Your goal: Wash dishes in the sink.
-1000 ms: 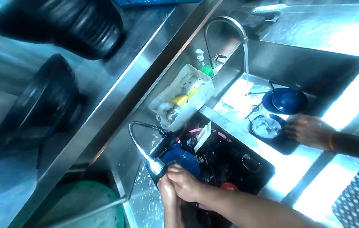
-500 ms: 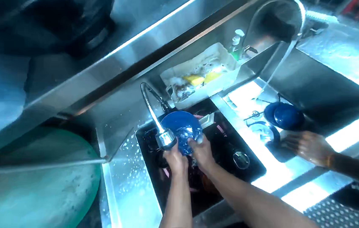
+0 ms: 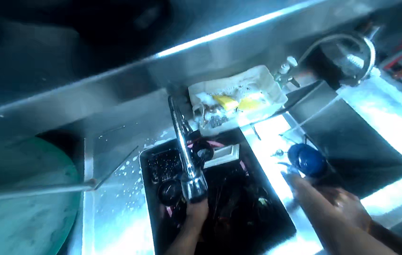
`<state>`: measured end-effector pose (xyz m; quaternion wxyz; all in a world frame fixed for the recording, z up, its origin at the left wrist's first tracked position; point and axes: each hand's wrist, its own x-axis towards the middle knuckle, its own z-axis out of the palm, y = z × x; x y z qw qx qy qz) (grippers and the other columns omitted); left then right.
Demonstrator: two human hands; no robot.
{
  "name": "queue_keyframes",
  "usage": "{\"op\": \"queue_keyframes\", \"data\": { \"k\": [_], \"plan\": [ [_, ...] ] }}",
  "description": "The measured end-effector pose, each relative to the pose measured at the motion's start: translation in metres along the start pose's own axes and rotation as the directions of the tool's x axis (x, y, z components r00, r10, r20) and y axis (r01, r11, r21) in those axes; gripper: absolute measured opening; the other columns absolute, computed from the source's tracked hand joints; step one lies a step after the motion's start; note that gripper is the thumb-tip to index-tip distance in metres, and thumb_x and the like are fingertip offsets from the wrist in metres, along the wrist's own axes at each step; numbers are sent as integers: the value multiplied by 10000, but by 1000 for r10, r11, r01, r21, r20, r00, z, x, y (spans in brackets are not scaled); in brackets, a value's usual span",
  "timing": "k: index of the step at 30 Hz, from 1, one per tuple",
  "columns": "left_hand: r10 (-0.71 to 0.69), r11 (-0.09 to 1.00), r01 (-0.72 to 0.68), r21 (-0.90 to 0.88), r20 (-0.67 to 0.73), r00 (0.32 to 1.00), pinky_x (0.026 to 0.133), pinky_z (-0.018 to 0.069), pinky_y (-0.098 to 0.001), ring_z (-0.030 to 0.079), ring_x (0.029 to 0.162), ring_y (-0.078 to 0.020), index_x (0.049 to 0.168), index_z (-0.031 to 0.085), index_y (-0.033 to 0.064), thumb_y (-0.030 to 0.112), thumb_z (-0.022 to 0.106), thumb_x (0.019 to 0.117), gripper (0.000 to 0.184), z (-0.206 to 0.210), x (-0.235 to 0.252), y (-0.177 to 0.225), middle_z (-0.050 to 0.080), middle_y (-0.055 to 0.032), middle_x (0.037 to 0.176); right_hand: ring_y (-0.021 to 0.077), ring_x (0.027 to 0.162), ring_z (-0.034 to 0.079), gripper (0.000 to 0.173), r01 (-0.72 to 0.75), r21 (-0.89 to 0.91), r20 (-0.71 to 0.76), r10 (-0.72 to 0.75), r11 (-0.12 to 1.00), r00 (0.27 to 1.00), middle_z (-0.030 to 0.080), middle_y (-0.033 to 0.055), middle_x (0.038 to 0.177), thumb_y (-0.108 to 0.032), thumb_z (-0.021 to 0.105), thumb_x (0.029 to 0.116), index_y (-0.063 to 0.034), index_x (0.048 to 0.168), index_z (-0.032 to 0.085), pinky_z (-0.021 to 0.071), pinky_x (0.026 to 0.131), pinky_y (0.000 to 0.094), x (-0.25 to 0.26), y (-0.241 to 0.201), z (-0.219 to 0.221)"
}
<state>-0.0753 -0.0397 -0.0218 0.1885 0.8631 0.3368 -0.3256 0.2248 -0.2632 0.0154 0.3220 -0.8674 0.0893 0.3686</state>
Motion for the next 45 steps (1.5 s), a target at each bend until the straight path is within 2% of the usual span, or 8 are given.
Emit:
{"op": "queue_keyframes", "data": {
  "k": [4,10,17,23,28,32,37,45],
  "plan": [
    [-104,962,38,-269,-239,965,1062,475,-538,595,1275,-336,1449,579,154,234,621,953,504,17,18,-34,592,-132,1436,185,598,599,344,241,145,-129,-223,960,966,655,104,778,-320,522,1068,-8,1065,668,529,551,382,-26,-103,-4],
    [-361,698,-151,-700,-526,770,936,557,-514,723,993,-307,1275,678,1,198,537,1038,338,-58,6,-34,738,-194,1071,349,1109,664,389,823,-441,-51,-926,357,374,692,190,1179,-285,511,1006,-53,1283,656,527,933,591,-59,-302,23],
    [-302,-11,-306,-952,-289,908,1006,524,-297,636,1161,-149,1449,465,-68,-69,588,953,511,-69,5,-17,621,-189,1332,473,1286,554,462,493,-864,414,-407,106,814,617,273,1334,-274,720,930,-21,1309,645,402,1031,738,42,-337,86],
    [-203,-686,-101,-721,56,978,920,546,-487,624,1128,-231,1353,551,83,262,450,1089,336,-114,-19,17,636,-119,1247,439,1168,630,281,654,-629,351,-597,421,722,681,243,1205,-190,596,996,-47,1218,692,470,975,696,-1,-339,57],
    [-242,-586,-89,-805,70,968,913,529,-581,609,1177,-286,1370,546,154,358,521,1058,374,-125,-16,14,613,-103,1316,381,893,708,270,826,-436,-165,-934,357,317,704,207,988,-87,531,941,-2,1161,663,569,739,589,-126,-269,59],
    [-304,-512,-158,-845,6,953,958,506,-543,595,1189,-259,1393,560,197,561,460,1043,514,-127,-34,32,628,-77,1322,281,984,709,260,862,-119,122,-854,493,505,715,121,1089,-95,583,958,-68,1198,680,598,864,538,-184,-180,129],
    [-486,-471,-399,-787,-146,862,841,537,-304,613,946,-135,1308,508,-24,121,320,1100,315,-158,-95,41,623,-127,1085,230,1152,667,449,646,103,501,-601,756,623,706,102,1183,-382,565,987,-157,1375,565,531,1014,510,-204,-136,177],
    [-420,-638,-421,-645,-166,892,824,582,-461,671,997,-203,1268,562,142,414,305,1094,413,-119,-69,33,680,-80,1087,192,1094,687,356,211,650,336,-526,730,781,703,107,1192,-240,537,1058,-104,1386,550,573,971,419,-214,-145,192]
  ]
}}
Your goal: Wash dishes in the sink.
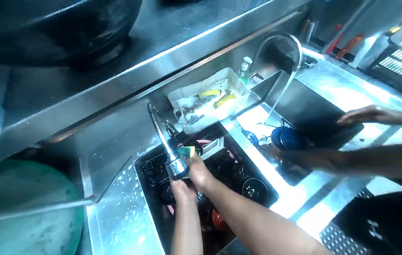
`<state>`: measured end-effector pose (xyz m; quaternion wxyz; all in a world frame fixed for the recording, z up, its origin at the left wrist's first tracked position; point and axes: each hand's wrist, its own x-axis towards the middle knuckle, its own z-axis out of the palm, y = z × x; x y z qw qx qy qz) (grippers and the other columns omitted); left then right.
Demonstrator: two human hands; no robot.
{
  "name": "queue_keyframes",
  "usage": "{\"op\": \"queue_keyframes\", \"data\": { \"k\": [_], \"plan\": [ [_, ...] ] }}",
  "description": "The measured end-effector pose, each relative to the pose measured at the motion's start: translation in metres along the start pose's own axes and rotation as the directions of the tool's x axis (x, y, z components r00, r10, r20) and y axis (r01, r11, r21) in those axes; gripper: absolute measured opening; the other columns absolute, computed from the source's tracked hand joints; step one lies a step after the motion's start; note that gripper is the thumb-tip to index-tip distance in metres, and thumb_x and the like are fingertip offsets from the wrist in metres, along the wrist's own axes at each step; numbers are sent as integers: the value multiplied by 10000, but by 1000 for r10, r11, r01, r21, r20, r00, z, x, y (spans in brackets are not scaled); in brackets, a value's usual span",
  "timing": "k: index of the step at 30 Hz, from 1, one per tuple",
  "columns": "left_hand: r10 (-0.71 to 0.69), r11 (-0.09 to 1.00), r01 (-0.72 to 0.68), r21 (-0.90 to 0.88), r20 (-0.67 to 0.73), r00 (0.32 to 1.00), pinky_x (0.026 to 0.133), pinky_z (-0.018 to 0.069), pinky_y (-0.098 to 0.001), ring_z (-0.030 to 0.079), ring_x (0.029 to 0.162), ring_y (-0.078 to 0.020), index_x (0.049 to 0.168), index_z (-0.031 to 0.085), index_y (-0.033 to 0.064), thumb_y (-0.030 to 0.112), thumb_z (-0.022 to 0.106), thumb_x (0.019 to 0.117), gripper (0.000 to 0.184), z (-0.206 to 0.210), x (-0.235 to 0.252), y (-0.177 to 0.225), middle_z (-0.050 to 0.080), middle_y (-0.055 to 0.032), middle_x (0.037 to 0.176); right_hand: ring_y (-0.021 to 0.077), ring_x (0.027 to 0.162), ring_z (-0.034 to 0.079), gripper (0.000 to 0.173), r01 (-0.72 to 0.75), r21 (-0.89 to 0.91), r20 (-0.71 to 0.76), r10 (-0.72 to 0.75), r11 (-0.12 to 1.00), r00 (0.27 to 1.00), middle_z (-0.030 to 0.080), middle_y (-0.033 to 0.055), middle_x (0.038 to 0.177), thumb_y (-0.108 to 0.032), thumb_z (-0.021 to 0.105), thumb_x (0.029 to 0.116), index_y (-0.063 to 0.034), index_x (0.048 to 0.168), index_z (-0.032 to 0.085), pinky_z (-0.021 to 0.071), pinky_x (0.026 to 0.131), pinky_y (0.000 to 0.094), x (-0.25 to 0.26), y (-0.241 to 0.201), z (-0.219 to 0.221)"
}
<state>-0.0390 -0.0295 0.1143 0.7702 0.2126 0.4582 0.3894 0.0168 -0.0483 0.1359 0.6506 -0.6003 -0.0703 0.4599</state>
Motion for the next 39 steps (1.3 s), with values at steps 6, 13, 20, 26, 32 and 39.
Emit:
{"op": "queue_keyframes", "data": {
  "k": [6,13,20,26,32,39],
  "plan": [
    [7,994,-8,113,13,1000,740,577,-347,658,867,-135,1186,574,85,307,330,1098,341,-13,-2,4,662,-59,968,238,1230,631,424,94,-560,205,28,823,978,684,122,1273,-363,515,1018,-108,1336,631,485,1085,508,-15,22,-11],
    [-207,901,242,360,-132,969,787,576,-460,672,929,-245,1245,599,48,320,523,1062,337,-20,15,21,680,-146,1056,254,1497,368,423,394,-790,502,124,470,856,573,51,1474,-346,491,1008,-125,1341,631,-2,1199,748,-19,44,-53],
    [-249,888,274,369,-115,962,770,576,-458,667,911,-258,1257,589,61,370,492,1075,372,-17,16,9,671,-152,1045,344,1418,459,404,426,-884,454,136,194,880,598,140,1411,-266,614,961,-27,1286,634,109,1231,696,-10,39,-51],
    [-193,975,190,115,9,981,734,582,-406,671,841,-193,1132,587,87,355,309,1091,388,-28,6,0,668,-93,935,255,1076,675,341,87,-703,296,180,706,938,716,121,1079,-252,692,852,-58,1132,675,492,1018,564,-10,18,-32],
    [-229,968,228,103,-3,973,704,581,-467,681,848,-246,1187,582,95,474,272,1093,499,-32,16,14,678,-124,974,330,1457,392,576,227,-737,496,282,637,821,535,198,1477,-428,345,1096,19,1349,606,119,1232,621,-21,-4,-47],
    [-284,948,288,133,-46,958,694,568,-528,680,849,-288,1147,600,97,464,337,1065,459,-29,11,18,677,-148,975,357,1288,537,309,577,-811,580,253,96,774,670,154,1240,-265,528,1027,-32,1122,707,334,1105,649,5,-5,-44]
  ]
}}
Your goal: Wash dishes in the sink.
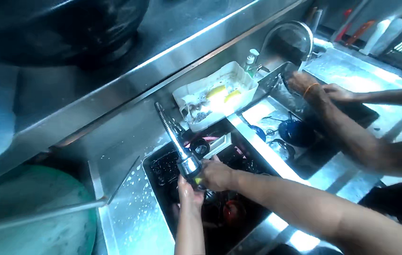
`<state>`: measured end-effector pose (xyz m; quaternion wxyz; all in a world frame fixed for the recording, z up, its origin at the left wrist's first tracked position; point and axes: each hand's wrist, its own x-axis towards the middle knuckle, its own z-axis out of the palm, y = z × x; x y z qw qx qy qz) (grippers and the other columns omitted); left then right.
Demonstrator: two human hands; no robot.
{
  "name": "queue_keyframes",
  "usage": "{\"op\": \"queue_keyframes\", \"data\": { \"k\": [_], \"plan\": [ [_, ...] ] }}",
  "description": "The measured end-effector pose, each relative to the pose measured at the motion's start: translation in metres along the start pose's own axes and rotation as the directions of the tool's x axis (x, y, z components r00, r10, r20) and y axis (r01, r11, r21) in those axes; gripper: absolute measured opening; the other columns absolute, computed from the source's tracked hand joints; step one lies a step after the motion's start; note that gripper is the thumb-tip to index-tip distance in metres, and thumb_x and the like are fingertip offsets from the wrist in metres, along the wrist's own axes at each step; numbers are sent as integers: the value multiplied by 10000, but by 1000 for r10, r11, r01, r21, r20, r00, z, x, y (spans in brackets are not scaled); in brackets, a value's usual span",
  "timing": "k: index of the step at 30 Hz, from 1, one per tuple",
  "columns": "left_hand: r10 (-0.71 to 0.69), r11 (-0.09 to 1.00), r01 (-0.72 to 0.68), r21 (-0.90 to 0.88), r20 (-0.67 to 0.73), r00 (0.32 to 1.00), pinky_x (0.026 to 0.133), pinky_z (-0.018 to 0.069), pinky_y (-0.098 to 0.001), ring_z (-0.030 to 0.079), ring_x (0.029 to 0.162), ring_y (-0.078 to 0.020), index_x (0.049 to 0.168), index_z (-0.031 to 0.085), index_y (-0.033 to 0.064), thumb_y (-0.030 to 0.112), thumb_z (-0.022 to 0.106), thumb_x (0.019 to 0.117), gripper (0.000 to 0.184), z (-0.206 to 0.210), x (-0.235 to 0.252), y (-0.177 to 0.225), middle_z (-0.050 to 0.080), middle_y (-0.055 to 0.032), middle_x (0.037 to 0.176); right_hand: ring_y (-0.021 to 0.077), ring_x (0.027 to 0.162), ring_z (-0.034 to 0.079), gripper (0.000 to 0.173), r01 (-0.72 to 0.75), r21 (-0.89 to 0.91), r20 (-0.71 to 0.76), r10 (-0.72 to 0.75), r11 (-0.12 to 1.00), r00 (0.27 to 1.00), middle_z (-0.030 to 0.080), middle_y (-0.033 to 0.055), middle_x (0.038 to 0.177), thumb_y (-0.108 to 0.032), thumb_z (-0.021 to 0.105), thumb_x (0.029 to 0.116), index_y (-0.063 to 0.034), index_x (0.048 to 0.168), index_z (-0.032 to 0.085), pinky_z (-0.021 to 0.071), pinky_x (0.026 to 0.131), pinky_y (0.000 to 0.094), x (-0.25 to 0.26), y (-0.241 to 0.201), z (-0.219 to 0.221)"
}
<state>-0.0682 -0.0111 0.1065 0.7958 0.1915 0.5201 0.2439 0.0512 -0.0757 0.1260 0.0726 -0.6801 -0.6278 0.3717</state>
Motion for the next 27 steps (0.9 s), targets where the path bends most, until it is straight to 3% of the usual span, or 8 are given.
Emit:
{"op": "queue_keyframes", "data": {
  "k": [4,7,12,17,20,23,25,27],
  "plan": [
    [-17,999,16,-51,-22,1000,773,548,-645,669,994,-360,1257,573,123,535,351,1045,514,4,-9,-1,661,-175,1129,306,1135,606,142,165,-591,-243,-370,789,897,690,85,1155,-85,609,942,-90,1010,733,499,927,501,6,14,-4],
    [-17,999,15,-52,-37,999,806,537,-674,662,1029,-387,1295,568,122,545,363,1049,530,5,-12,6,652,-193,1172,273,1084,619,120,130,-624,-385,-448,770,807,691,43,1091,-92,643,920,-134,963,746,526,875,468,10,15,-1],
    [176,983,-175,-47,24,984,730,589,-475,695,878,-245,1168,627,84,380,370,1085,401,6,1,-3,696,-128,982,363,1212,621,360,-331,58,-116,335,942,935,683,159,1247,-295,517,995,-55,1219,665,482,1017,589,14,-25,0],
    [190,981,-187,-54,46,981,711,590,-454,692,837,-229,1157,618,68,366,332,1088,419,6,3,-9,691,-125,953,357,1161,635,355,-382,523,139,365,762,920,676,198,1206,-341,547,1008,-58,1142,714,480,984,631,5,-26,-6],
    [92,995,-93,-26,-17,996,718,568,-518,680,877,-269,1174,606,100,435,332,1074,444,4,1,-9,679,-138,993,369,1256,573,326,-225,35,38,223,974,974,674,185,1240,-250,486,1035,-29,1151,696,373,1090,628,4,-19,-5],
    [7,1000,-9,-28,-62,998,758,540,-634,665,976,-340,1225,583,128,529,332,1048,504,12,-9,-4,665,-161,1093,319,1185,576,201,27,-478,-222,-150,878,963,681,96,1187,-70,535,978,-56,1034,728,455,989,523,-2,4,-5],
    [-9,1000,7,-28,-46,999,792,540,-649,664,1015,-357,1268,583,128,551,324,1056,539,15,-10,-2,664,-173,1141,312,1163,591,156,44,-555,-289,-242,831,926,677,83,1172,-66,591,948,-77,977,744,491,966,502,-2,11,-6],
    [26,999,-25,20,-40,999,727,557,-586,673,922,-324,1215,592,111,507,303,1070,512,14,-8,-2,671,-164,1057,311,1145,608,182,-79,-436,-297,-61,896,953,692,98,1160,-94,564,965,-58,999,739,484,997,518,1,-5,-1]
  ]
}}
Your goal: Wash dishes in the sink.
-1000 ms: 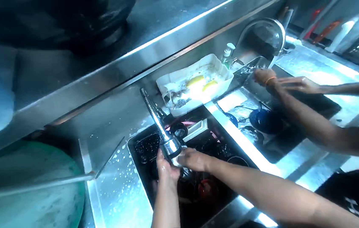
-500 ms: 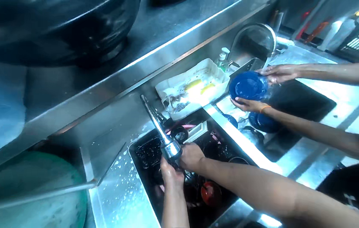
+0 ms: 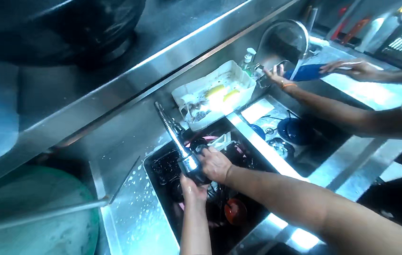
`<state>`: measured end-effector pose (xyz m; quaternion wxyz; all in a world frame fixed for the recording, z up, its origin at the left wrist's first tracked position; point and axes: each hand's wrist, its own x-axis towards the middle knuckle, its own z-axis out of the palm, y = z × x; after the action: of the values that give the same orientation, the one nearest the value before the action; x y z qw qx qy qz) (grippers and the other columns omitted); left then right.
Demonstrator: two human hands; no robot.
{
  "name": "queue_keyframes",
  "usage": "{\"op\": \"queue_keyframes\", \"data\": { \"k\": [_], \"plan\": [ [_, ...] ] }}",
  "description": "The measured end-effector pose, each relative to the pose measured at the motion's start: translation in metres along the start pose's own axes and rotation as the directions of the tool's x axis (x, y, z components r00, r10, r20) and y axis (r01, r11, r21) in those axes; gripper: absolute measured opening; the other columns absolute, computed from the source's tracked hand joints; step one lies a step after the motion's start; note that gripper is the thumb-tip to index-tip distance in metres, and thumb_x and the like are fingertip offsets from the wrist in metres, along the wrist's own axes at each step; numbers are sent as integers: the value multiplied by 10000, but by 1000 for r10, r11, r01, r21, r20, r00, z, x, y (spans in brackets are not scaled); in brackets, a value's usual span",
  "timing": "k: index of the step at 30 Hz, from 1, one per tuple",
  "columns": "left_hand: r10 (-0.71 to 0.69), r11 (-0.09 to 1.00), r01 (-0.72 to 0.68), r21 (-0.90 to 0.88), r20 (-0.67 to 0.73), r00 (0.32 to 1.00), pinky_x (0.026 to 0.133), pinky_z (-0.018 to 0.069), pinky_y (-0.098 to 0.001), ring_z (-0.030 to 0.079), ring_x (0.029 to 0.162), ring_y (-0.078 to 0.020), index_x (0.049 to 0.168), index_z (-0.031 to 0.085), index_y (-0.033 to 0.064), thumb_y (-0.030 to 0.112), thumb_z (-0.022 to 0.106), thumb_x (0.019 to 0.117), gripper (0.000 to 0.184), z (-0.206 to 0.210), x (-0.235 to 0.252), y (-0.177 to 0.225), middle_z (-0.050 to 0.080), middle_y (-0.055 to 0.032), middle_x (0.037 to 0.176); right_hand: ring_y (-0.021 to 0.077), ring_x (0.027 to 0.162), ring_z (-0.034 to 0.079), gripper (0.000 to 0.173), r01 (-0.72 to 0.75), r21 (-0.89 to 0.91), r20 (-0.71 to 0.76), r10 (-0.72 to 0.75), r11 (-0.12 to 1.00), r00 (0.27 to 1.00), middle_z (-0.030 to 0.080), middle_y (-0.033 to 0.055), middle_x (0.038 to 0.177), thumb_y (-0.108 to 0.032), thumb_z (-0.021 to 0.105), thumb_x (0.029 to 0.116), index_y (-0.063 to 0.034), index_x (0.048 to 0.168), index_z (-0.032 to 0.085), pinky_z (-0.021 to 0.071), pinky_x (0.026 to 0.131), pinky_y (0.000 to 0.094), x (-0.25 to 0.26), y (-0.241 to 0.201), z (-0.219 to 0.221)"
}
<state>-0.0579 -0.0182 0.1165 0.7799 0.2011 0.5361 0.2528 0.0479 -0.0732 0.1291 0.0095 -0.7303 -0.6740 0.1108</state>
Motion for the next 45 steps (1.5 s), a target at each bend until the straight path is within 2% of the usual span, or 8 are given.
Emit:
{"op": "queue_keyframes", "data": {
  "k": [5,10,17,22,30,35,39,45],
  "plan": [
    [173,985,-173,-16,68,983,736,580,-457,682,876,-225,1174,593,70,340,336,1080,384,-1,2,-16,682,-115,975,428,1146,637,344,-622,475,595,294,622,748,656,251,1211,-273,562,968,11,1137,659,498,910,678,7,-18,-32],
    [120,982,-105,-156,96,988,761,563,-517,667,921,-250,1163,586,108,437,290,1059,454,-3,3,-17,666,-116,1013,210,947,681,276,-448,891,447,296,-70,844,709,126,1028,-281,633,976,-50,1100,722,559,875,445,6,-17,-7],
    [65,992,-61,-108,36,997,721,567,-532,678,884,-265,1140,590,114,465,347,1053,436,-2,-4,-15,674,-122,986,429,1135,627,213,-165,280,358,57,946,932,671,218,1170,-114,551,985,15,1095,680,519,893,641,-5,-8,-13],
    [75,977,-54,-208,95,993,725,568,-535,681,908,-270,1150,592,130,530,260,1051,530,2,-5,-9,679,-113,1005,274,984,711,240,-318,357,-219,410,878,886,712,108,1058,-162,523,1007,-55,1011,737,609,787,457,-11,-18,6],
    [5,987,23,-157,176,984,728,575,-527,685,888,-263,1109,612,115,538,267,1051,549,-5,-8,-12,688,-115,977,274,1045,678,322,-309,832,224,231,461,947,718,126,1040,-322,509,1040,-87,1024,729,526,944,550,2,-18,0],
    [-56,997,61,-45,99,994,774,560,-583,679,954,-298,1187,607,111,540,361,1044,515,-11,-3,-17,684,-137,1057,417,1085,648,210,-107,540,382,-129,835,915,691,222,1079,-171,608,970,12,1008,703,494,921,663,-2,-5,-9],
    [46,997,-38,-67,123,991,819,576,-535,691,978,-268,1193,618,87,475,363,1061,483,-9,-4,-26,701,-129,1067,462,1155,615,204,-271,234,424,153,934,893,639,276,1221,-24,534,977,72,1110,655,506,943,636,-6,-26,-25],
    [61,991,-37,-131,185,981,782,585,-503,692,934,-242,1153,620,113,505,270,1066,533,-7,-9,-12,698,-109,1014,329,1138,669,350,-446,626,212,411,640,887,703,150,1167,-314,469,1027,-61,1115,694,533,958,559,2,-35,-11]
  ]
}}
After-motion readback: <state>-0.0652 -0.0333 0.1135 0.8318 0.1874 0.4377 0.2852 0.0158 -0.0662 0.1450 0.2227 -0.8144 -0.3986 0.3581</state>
